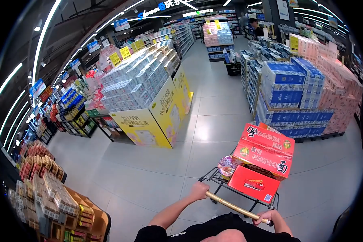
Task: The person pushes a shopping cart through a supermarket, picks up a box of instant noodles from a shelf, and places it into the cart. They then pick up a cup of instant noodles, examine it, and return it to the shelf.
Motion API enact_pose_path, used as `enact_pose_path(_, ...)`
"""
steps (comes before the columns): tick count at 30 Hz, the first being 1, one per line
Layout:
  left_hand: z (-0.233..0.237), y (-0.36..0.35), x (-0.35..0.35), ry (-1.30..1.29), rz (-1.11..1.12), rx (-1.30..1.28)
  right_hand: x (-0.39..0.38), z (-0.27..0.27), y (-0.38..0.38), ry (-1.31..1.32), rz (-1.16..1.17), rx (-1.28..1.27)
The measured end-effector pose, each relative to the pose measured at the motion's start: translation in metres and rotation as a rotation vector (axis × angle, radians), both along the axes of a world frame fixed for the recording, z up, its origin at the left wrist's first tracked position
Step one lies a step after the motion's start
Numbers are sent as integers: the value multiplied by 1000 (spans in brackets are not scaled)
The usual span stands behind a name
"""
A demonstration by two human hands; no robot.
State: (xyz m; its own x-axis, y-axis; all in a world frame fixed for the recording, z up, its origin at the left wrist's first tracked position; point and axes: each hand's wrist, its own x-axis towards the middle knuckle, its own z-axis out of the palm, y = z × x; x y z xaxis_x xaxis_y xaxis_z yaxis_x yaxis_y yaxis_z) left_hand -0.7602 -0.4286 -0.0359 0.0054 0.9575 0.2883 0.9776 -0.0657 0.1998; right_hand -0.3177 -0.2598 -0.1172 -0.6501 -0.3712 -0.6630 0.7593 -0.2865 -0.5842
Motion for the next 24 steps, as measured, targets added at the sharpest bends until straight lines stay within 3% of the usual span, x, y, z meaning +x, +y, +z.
enact_pose_path(5,-2,20,-51,25,-115,-59,-38,35,-27,64,-68,459)
enact_pose_path(12,9,53,-121,66,-239,-287,-104,77,-63,-21,-174,851)
enact_pose_path(14,20,63,-138,96,-288,-357,-128,78,-80,-127,-185,939)
enact_pose_path(16,32,79,-154,132,-328,-436,-161,113,-104,-440,-202,1184)
enact_pose_path(19,43,100,-180,234,-417,-603,-200,124,-122,-675,-295,1260)
enact_pose_path(24,25,129,-226,310,-592,-562,-252,129,-139,-786,-429,1306)
